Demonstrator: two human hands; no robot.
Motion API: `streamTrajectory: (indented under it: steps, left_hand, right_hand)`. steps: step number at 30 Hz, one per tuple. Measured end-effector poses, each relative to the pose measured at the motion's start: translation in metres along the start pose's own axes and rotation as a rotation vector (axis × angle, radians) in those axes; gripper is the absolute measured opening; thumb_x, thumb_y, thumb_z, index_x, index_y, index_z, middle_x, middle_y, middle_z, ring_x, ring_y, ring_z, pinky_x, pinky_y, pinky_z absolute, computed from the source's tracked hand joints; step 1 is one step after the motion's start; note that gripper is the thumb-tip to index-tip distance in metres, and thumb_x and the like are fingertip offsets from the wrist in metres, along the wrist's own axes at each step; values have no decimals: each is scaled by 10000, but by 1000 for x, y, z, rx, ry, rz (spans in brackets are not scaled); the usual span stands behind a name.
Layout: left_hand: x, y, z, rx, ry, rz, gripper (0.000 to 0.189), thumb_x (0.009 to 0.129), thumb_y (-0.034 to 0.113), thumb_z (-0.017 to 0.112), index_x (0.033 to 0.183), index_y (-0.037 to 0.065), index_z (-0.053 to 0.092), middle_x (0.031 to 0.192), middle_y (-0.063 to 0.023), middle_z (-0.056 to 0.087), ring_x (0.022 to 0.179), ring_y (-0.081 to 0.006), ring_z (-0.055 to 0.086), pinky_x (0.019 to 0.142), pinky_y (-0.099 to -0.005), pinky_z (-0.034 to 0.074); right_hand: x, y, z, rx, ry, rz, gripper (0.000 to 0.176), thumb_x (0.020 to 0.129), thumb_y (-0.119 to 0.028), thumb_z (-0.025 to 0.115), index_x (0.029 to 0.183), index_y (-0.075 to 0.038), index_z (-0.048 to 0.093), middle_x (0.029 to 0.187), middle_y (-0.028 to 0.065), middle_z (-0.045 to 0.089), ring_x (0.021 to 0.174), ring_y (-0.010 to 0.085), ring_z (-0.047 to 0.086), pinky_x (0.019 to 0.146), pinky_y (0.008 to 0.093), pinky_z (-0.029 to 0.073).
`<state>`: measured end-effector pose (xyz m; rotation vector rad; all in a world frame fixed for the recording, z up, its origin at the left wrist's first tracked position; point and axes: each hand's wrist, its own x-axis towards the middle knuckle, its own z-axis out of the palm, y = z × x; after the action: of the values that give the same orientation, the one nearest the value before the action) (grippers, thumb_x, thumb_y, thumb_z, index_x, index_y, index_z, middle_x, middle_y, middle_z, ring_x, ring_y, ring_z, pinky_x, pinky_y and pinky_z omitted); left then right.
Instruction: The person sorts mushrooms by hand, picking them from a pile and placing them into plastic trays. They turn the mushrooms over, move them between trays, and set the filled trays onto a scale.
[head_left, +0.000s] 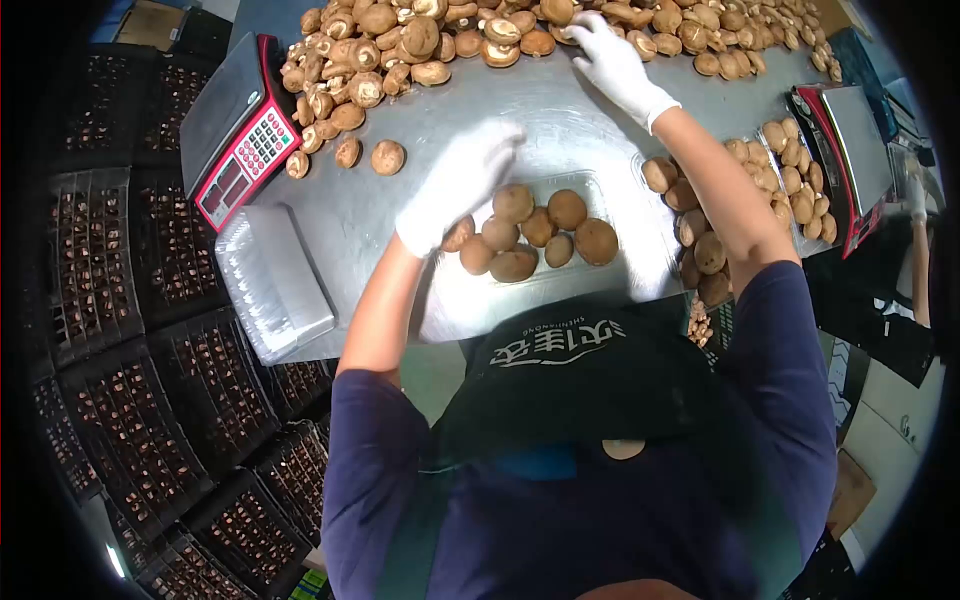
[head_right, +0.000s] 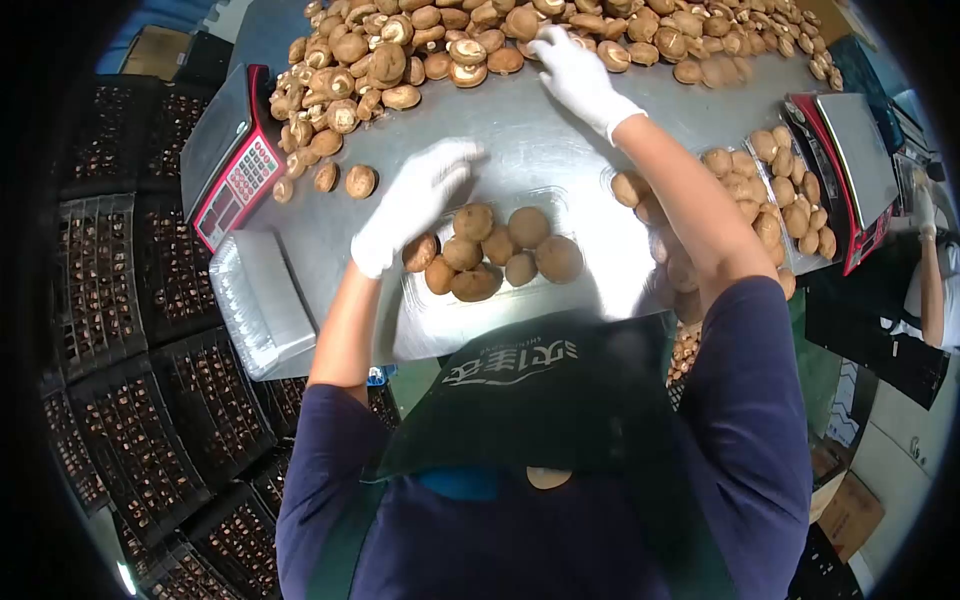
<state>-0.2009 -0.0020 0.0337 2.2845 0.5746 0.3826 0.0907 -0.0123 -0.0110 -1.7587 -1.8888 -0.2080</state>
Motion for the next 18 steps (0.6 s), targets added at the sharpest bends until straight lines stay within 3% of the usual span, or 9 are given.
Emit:
streamTrajectory:
  steps: [3,7,9,11,12,13,15,17,18]
  left_hand:
    - [73,-33,5,382,462,137,324,857,78,567,1175,62,628,1218,-186,605,1160,-321,557,1006,-408,433]
    - [136,-50,-7,537,405,42,314,862,97,585,1172,78,630,1200,-168,617,1127,-314,569,959,-403,462]
    - [145,-56,-8,537,340,16,322,861,102,591,1181,82,624,1188,-163,625,1095,-321,585,937,-403,473]
    - [142,-67,-8,322,432,-14,353,851,88,597,1205,90,606,1155,-153,640,1004,-311,626,889,-376,493]
    - [133,-67,-7,119,503,23,333,887,114,595,1214,56,582,1099,-126,667,916,-247,653,847,-337,501]
    - [122,-60,-10,128,504,19,333,887,114,595,1214,56,582,1099,-126,667,916,-247,653,847,-337,501]
    - [91,-43,-21,-668,346,-257,340,934,172,582,1237,21,557,1091,-83,660,952,-165,633,845,-296,497]
    - [60,-26,-33,-760,312,-262,372,957,202,569,1269,3,526,1132,-63,625,1021,-133,603,858,-280,497]
    - [46,-13,-39,-835,306,-260,389,955,202,572,1290,11,516,1165,-70,613,1047,-135,594,869,-284,500]
  right_hand:
    - [-1,-13,0,75,3,26,416,791,-72,624,1200,-100,552,1166,109,534,979,311,611,812,414,520]
    - [1,-8,-3,-105,40,113,503,790,-98,663,1274,-139,533,1247,74,534,1106,281,561,863,390,511]
    - [8,-4,-5,-136,64,77,514,745,-59,643,1248,-105,549,1167,109,555,1011,301,597,793,417,524]
    - [14,-2,-9,-246,88,119,473,748,-36,621,1215,-96,577,1145,121,573,1004,304,600,789,413,526]
    - [14,5,-8,-276,185,80,407,757,-38,610,1160,-92,605,1099,119,586,985,294,603,768,419,526]
    - [15,8,-10,-326,97,165,354,773,-54,602,1123,-99,616,1050,113,587,952,286,604,757,432,519]
    - [14,13,-16,-400,107,134,311,785,-112,623,1096,-110,623,1008,106,582,917,276,601,759,444,506]
    - [14,13,-16,-358,44,135,384,764,-172,673,1141,-119,623,1032,112,593,963,280,604,808,429,500]
    - [14,9,-18,-130,62,199,442,747,-200,702,1174,-123,614,1066,112,605,997,281,605,833,417,498]
